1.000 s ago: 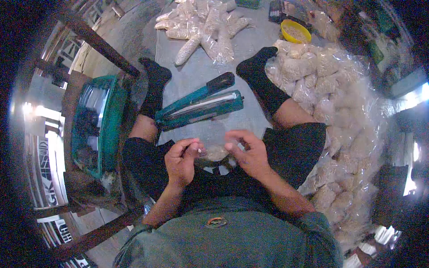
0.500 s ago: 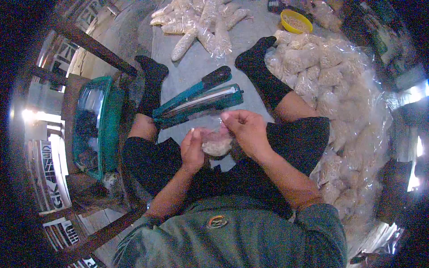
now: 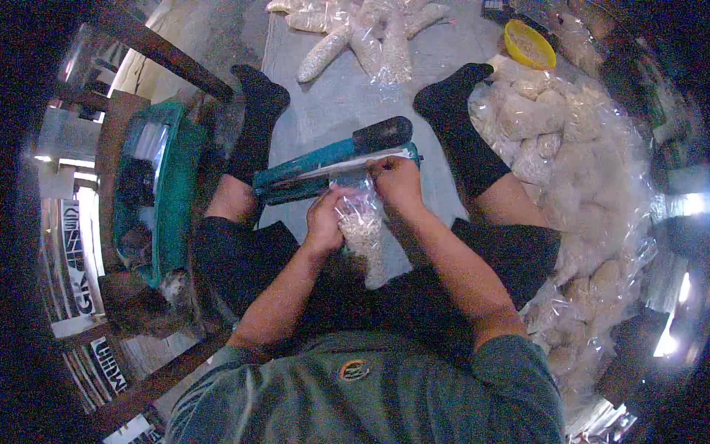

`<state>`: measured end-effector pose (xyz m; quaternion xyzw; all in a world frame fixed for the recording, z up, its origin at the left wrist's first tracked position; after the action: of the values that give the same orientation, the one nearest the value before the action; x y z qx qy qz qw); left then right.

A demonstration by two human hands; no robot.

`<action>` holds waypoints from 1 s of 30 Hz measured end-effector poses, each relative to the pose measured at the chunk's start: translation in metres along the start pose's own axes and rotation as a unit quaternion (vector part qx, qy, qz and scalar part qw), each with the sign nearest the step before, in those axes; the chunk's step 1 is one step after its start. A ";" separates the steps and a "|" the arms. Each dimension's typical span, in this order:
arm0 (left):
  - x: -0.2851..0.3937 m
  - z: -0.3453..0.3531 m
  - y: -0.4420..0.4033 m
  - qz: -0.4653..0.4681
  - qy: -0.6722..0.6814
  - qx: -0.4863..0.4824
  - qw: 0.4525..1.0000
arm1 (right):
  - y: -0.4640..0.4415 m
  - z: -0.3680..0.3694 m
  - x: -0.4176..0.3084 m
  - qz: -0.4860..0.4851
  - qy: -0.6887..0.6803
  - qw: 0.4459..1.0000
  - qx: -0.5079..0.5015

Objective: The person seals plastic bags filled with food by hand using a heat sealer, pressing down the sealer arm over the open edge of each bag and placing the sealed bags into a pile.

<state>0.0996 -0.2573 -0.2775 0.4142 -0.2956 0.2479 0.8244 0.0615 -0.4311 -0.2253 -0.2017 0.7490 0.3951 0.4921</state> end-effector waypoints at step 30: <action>0.000 -0.010 -0.012 0.001 -0.093 0.066 0.993 | -0.013 -0.023 -0.042 -0.513 0.290 0.799 0.123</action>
<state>0.1099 -0.2554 -0.2888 0.4886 -0.3544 0.2278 0.7640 0.0750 -0.4606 -0.1882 -0.5991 0.6863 -0.0874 0.4031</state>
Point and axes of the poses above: each hand's wrist, its own y-axis away from the middle knuckle, its own z-axis out of the palm, x = y × z, the point moved 4 cm from there along -y, towards the middle knuckle, and after that the axes turned 7 degrees about -y, right-handed, at the moved point
